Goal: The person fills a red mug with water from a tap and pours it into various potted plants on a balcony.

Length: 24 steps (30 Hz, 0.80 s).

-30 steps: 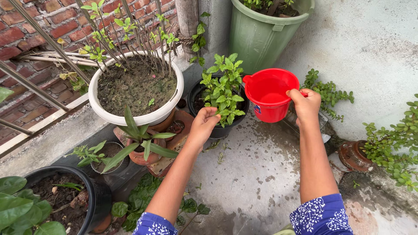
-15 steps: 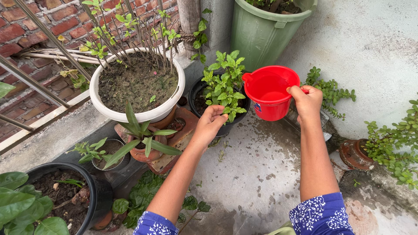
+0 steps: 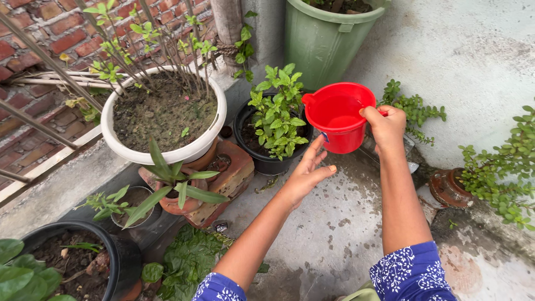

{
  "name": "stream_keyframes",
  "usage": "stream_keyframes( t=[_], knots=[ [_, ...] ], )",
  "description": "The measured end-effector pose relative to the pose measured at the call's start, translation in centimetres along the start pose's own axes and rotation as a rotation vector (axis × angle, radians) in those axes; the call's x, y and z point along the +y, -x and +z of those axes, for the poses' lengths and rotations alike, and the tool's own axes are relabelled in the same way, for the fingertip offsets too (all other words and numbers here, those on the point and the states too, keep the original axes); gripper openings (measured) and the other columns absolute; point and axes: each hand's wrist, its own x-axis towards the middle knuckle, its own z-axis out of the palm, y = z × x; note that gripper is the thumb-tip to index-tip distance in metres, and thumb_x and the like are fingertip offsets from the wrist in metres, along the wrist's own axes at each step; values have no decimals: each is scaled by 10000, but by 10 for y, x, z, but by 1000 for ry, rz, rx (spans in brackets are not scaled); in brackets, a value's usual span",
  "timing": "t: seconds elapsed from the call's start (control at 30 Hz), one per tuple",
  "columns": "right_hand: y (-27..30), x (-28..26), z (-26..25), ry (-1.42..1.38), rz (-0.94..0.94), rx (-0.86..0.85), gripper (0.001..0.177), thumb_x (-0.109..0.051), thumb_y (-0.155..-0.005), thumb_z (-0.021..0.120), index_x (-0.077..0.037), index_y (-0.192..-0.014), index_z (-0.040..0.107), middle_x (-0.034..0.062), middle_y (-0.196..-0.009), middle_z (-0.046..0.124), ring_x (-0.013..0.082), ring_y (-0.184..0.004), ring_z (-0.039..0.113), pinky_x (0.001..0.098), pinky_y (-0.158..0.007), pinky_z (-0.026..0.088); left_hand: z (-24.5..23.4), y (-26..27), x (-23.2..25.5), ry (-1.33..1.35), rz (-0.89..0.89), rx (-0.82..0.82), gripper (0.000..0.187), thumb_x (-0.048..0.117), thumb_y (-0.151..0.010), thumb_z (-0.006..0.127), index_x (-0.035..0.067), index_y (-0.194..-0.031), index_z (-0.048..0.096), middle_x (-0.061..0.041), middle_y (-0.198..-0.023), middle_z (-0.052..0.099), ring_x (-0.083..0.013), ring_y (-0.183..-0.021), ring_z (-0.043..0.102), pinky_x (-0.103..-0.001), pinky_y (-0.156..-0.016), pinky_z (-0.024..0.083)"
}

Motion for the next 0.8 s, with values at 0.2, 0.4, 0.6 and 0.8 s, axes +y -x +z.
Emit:
stream_keyframes(
  t=[0.2,0.4,0.6,0.8],
  knots=[
    [0,-1,-2,-2,-6,-13,332,-92,-804,742,-97,-563,514,-76,-555,456,37,-501,342,270,-476,240,-1,2,5,-20,17,-23,912,148,-895,675,190,-1655,172,-120,-1727,130,-291,-1573,208,-424,-1103,427],
    [2,-7,-3,-8,-11,-20,325,-94,-805,739,-102,-567,518,-73,-554,464,39,-493,347,269,-472,242,0,0,4,-20,57,-43,896,156,-912,674,204,-1648,165,-107,-1745,138,-296,-1589,199,-448,-1116,439],
    [5,-14,-6,-23,32,-19,258,-93,-806,741,-103,-609,574,-66,-556,492,40,-468,366,260,-450,246,-5,6,7,-235,73,-108,703,224,-939,703,171,-1590,443,-107,-1744,201,-264,-1609,199,-399,-1191,330],
    [4,-16,-10,-51,40,-12,259,-91,-817,741,-93,-612,581,-64,-556,478,37,-462,346,263,-441,216,-24,-2,-19,-269,-67,-3,523,268,-894,718,138,-1387,605,-59,-1480,555,-193,-1334,531,-366,-1044,473]
  ],
)
